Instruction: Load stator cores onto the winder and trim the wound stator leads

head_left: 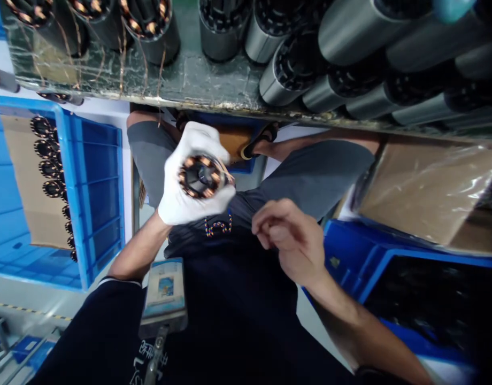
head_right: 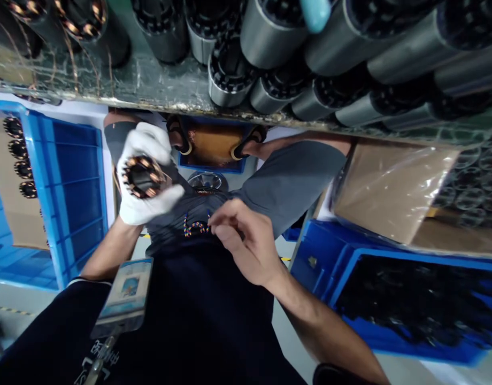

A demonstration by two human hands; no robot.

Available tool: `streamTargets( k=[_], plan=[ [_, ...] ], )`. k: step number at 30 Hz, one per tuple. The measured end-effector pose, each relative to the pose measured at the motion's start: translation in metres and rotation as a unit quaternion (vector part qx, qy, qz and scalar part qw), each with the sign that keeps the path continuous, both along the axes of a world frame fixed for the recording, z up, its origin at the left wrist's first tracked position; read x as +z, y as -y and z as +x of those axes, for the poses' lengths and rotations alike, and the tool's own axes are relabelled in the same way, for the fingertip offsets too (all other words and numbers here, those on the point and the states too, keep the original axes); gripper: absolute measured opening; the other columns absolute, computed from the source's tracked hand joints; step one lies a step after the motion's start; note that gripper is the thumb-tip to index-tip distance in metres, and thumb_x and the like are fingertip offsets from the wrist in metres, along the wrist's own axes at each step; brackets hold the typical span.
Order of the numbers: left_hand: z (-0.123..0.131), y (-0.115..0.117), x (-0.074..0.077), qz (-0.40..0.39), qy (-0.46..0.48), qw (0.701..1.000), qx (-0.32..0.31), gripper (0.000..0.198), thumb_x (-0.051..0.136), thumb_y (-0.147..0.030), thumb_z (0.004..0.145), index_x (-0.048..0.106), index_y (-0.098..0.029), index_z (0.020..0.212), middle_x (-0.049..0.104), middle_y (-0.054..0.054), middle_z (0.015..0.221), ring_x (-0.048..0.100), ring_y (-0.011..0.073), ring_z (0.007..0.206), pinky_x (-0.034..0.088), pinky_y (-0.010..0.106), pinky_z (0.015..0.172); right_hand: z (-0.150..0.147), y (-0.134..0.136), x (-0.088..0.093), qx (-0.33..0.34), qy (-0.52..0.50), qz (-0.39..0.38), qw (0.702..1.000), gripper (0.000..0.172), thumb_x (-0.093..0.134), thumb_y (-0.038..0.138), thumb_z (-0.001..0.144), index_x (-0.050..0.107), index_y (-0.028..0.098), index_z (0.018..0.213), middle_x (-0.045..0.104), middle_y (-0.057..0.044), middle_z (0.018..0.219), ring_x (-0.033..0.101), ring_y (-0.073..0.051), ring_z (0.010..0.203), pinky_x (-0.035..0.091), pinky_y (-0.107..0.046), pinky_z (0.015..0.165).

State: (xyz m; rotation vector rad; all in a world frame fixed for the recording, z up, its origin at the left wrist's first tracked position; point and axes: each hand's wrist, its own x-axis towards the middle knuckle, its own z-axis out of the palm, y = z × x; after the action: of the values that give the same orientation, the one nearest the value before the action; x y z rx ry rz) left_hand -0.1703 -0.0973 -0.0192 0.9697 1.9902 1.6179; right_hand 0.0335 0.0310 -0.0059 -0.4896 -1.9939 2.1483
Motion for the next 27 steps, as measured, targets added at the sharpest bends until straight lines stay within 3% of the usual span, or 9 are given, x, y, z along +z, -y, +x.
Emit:
streamTargets(
  k=[4,8,12,16,18,20,22,24,27],
  plan=[
    [0.005,0.008,0.000,0.035,-0.079,0.987,-0.135,0.052,0.096,-0.049,0.088,0.067,-0.031,0.127,0.069,0.008,0.126,0.072,0.0293,0.120,0.065,0.048,0.102,-0.016,-0.017,0.012,0.045,0.047,0.002,0.998,0.030,0.068,0.042,0.117,0.069,0.023,0.093,0.059,0.005,0.075,0.051,-0.010,0.060,0.040,-0.028,0.060],
    [0.022,0.017,0.007,-0.008,0.192,0.973,-0.126,0.055,0.093,-0.051,0.091,0.068,-0.030,0.136,0.074,0.010,0.134,0.074,0.0312,0.128,0.062,0.048,0.112,-0.025,-0.015,0.011,0.081,0.020,-0.082,0.993,0.043,0.064,0.042,0.119,0.062,0.022,0.081,0.058,0.004,0.072,0.051,-0.011,0.063,0.041,-0.029,0.063],
    [0.040,0.014,0.006,0.057,0.544,0.830,-0.105,0.070,0.095,-0.065,0.083,0.070,-0.025,0.136,0.076,0.007,0.110,0.067,0.0157,0.072,0.054,0.031,0.060,-0.020,-0.009,0.007,0.104,0.042,-0.103,0.988,0.046,0.060,0.042,0.119,0.057,0.023,0.077,0.048,0.005,0.066,0.041,-0.011,0.058,0.035,-0.031,0.058],
    [0.053,0.002,0.001,0.087,0.667,0.738,-0.056,0.057,0.097,-0.055,0.072,0.067,-0.023,0.110,0.064,-0.002,0.086,0.038,0.0042,0.047,0.023,0.023,0.040,-0.017,-0.018,0.013,0.114,0.043,0.033,0.992,0.043,0.065,0.030,0.113,0.052,0.023,0.073,0.047,0.001,0.072,0.046,-0.016,0.066,0.037,-0.035,0.063],
    [0.053,-0.002,-0.004,0.093,0.652,0.752,-0.039,0.047,0.091,-0.051,0.074,0.064,-0.024,0.101,0.064,-0.002,0.085,0.042,0.0066,0.049,0.031,0.024,0.042,-0.019,-0.024,0.018,0.081,0.027,0.082,0.993,0.038,0.066,0.025,0.109,0.056,0.022,0.073,0.065,-0.005,0.098,0.059,-0.021,0.086,0.047,-0.039,0.072],
    [0.049,-0.001,-0.011,0.076,0.575,0.814,-0.031,0.045,0.090,-0.052,0.074,0.066,-0.024,0.100,0.070,0.001,0.089,0.060,0.0142,0.063,0.052,0.030,0.056,-0.022,-0.026,0.022,0.037,-0.025,0.080,0.996,0.030,0.064,0.022,0.107,0.060,0.022,0.077,0.071,-0.006,0.128,0.065,-0.023,0.100,0.053,-0.042,0.078],
    [0.045,0.005,-0.017,0.031,0.502,0.863,-0.033,0.045,0.091,-0.053,0.079,0.071,-0.024,0.107,0.076,0.005,0.099,0.075,0.0243,0.089,0.065,0.039,0.082,-0.027,-0.022,0.024,0.027,-0.069,0.056,0.996,0.028,0.062,0.020,0.106,0.058,0.022,0.078,0.074,-0.004,0.122,0.068,-0.020,0.095,0.056,-0.040,0.077],
    [0.043,0.013,-0.022,-0.014,0.503,0.863,-0.054,0.046,0.089,-0.053,0.086,0.075,-0.024,0.120,0.079,0.006,0.106,0.079,0.0300,0.107,0.066,0.045,0.099,-0.032,-0.014,0.023,0.043,-0.058,0.046,0.996,0.032,0.062,0.020,0.108,0.053,0.023,0.078,0.071,-0.001,0.099,0.064,-0.016,0.081,0.055,-0.036,0.073],
    [0.048,0.021,-0.023,-0.010,0.553,0.832,-0.040,0.051,0.088,-0.055,0.087,0.074,-0.026,0.127,0.078,0.004,0.100,0.081,0.0263,0.100,0.068,0.041,0.091,-0.037,0.006,0.015,0.076,-0.007,0.090,0.993,0.032,0.060,0.023,0.111,0.052,0.024,0.081,0.064,-0.002,0.093,0.060,-0.016,0.078,0.054,-0.033,0.072]
  ],
)
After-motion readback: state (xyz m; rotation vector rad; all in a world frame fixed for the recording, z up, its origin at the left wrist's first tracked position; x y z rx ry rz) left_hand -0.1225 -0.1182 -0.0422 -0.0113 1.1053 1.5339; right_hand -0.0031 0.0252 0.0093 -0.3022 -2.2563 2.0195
